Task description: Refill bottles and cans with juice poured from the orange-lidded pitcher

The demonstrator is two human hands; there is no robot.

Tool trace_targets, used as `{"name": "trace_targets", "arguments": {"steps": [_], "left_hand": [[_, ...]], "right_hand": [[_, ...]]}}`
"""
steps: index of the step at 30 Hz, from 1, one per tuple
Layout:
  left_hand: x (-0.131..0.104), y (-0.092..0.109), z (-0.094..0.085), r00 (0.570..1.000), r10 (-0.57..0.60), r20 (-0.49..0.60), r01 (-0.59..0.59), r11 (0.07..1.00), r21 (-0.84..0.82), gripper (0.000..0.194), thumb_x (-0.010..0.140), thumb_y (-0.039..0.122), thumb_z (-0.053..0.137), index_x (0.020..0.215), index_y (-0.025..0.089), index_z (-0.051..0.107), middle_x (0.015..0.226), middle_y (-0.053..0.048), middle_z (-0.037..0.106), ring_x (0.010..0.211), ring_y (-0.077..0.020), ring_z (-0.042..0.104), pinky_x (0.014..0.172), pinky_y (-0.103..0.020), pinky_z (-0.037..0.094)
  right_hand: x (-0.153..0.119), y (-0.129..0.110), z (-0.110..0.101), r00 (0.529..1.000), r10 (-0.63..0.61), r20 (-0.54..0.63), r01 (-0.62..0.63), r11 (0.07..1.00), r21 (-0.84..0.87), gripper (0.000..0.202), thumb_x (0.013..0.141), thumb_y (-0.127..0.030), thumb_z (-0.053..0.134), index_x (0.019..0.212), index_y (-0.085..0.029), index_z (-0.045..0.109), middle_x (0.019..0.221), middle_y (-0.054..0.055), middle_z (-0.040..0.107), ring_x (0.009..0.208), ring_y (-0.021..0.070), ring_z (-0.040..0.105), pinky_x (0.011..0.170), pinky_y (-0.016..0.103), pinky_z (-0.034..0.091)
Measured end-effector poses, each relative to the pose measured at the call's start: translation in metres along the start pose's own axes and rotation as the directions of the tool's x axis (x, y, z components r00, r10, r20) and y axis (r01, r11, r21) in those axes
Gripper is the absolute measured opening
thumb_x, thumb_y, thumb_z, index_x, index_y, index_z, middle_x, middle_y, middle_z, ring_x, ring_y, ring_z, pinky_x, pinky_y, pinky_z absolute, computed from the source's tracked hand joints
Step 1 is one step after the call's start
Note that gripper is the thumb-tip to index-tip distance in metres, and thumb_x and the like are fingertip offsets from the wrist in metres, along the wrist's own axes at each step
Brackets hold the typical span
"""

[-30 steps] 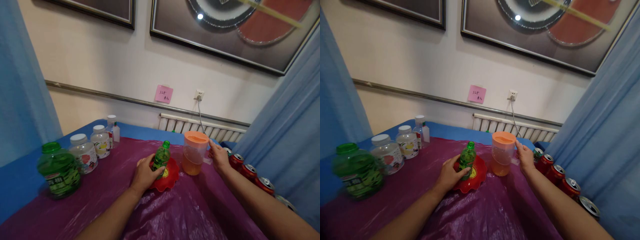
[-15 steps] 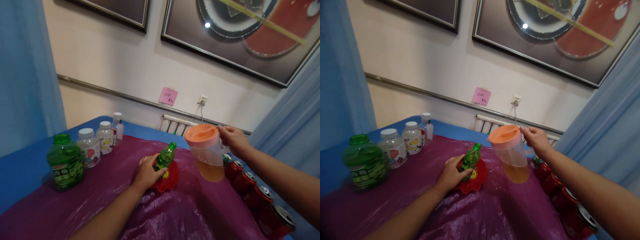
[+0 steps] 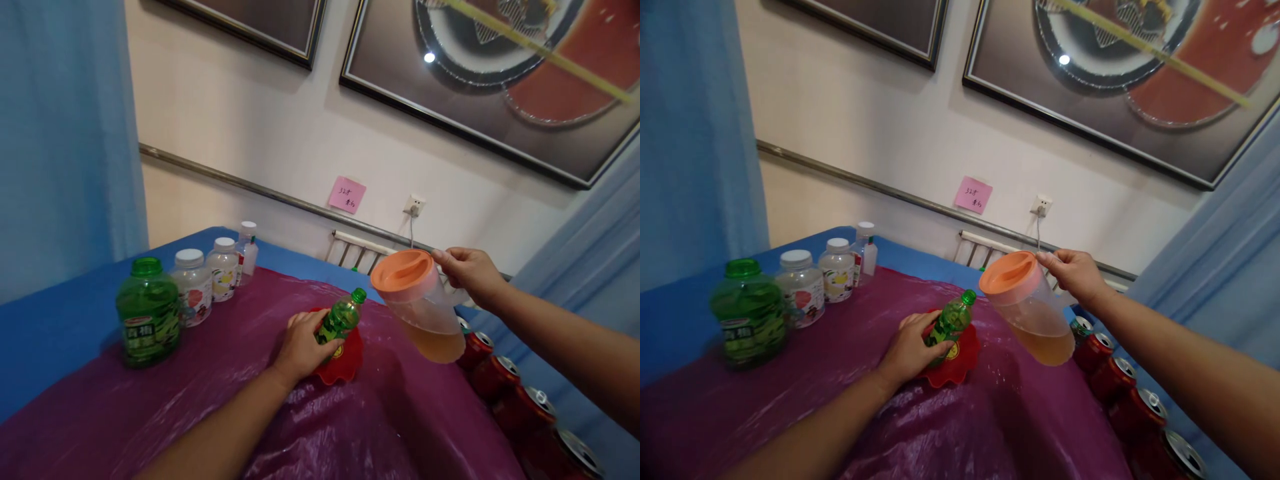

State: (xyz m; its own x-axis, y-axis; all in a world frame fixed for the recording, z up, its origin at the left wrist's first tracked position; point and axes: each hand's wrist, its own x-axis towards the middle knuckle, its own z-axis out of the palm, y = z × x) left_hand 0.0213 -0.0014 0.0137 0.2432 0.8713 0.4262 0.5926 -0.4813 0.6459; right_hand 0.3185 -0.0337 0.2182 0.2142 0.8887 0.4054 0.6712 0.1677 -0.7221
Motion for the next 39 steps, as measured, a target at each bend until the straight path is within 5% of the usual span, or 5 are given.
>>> {"name": "trace_targets", "arguments": {"steps": [39], "left_hand": [[-0.003, 0.004, -0.001, 1.0, -0.012, 0.01, 0.012, 0.999, -0.052, 0.057, 0.07, 0.035, 0.083, 0.124, 0.028, 0.067, 0.117, -0.003, 0.075, 0.113, -0.0293, 0.063, 0.103, -0.043, 0.039]], "right_hand": [[0.011, -0.021, -0.003, 0.997, 0.011, 0.074, 0.001, 0.987, -0.161, 0.065, 0.054, -0.083, 0.075, 0.054, -0.022, 0.054, 0.048, -0.005, 0.037, 0.044, 0.0096, 0.034, 0.04, 0.025, 0.029]]}}
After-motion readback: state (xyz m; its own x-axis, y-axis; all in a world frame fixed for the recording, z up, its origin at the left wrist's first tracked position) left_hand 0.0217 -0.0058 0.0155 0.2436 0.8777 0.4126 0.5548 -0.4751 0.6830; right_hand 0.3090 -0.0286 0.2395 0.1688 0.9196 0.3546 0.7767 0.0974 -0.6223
